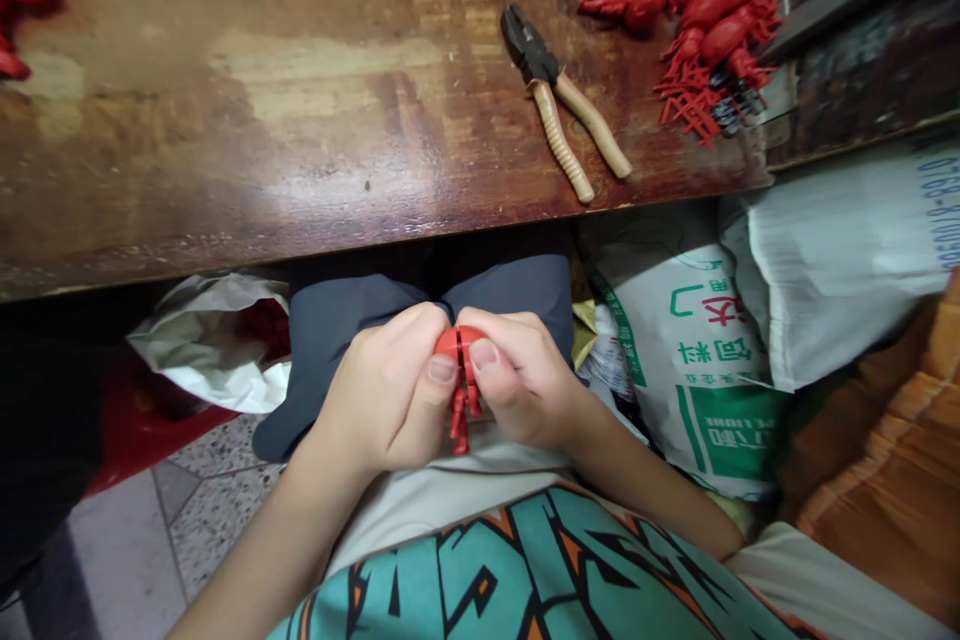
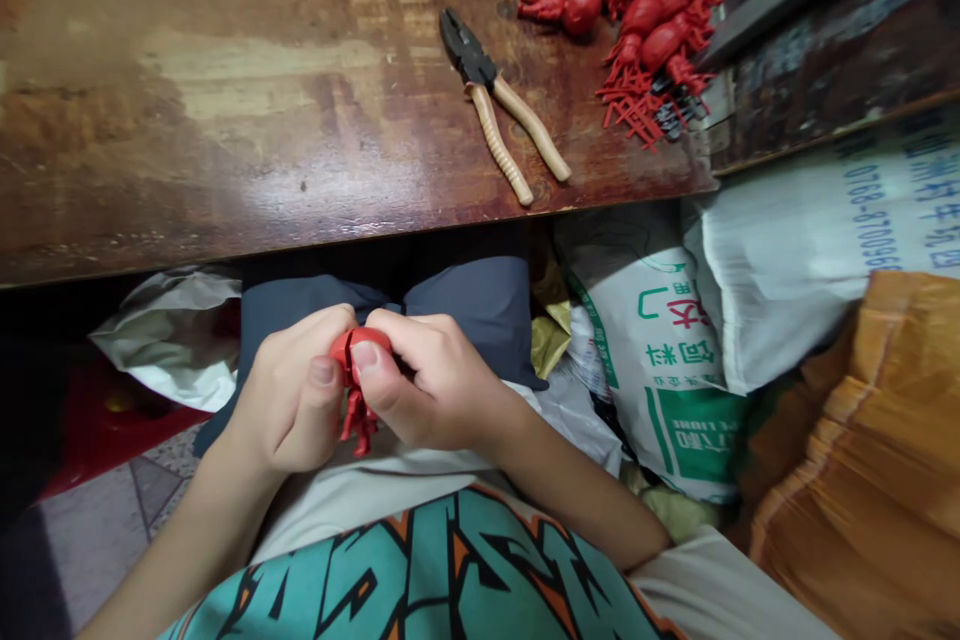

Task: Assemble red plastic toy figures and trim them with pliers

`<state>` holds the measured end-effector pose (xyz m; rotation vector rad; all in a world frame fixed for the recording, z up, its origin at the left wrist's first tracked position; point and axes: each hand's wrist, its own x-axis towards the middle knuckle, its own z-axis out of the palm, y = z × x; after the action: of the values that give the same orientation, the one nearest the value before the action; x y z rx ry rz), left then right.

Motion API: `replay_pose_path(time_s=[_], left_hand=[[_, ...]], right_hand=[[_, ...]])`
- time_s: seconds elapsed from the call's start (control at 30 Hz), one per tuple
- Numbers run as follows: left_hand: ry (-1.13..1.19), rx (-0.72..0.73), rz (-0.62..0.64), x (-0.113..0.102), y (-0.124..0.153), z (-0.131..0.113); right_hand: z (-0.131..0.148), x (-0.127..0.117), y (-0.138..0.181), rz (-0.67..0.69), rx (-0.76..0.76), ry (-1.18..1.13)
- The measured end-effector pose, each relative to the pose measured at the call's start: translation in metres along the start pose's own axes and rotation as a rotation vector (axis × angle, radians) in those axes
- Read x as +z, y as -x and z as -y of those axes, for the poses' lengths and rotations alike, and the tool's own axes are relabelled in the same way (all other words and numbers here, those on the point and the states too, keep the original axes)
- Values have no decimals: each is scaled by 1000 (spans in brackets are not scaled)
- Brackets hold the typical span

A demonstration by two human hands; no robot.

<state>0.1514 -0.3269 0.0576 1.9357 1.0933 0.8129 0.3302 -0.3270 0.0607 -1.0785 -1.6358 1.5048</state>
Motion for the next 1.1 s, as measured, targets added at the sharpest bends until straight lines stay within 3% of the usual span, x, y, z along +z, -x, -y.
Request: replay_pose_path(time_s=[0.3,0.53,0.63,0.73,0.87,1.1], left_hand=[[-122,-82,-45,-2,5,7],[-314,-154,47,-9,4,3],[-117,-256,14,-11,6,5],[164,-308,-61,-14,10,8],[-25,-155,-80,-16,10,4],[-373,74,-168,-8,8,-2]], right_hand=[[-5,1,-1,105,152,-24],[-13,6,-4,140,183,-218],[-18,12,-6,45,139,-351],[-22,12,-7,-145,70,-310],[-22,7,-7,-303,6,-161],[-18,4,-7,-298,-54,-51]])
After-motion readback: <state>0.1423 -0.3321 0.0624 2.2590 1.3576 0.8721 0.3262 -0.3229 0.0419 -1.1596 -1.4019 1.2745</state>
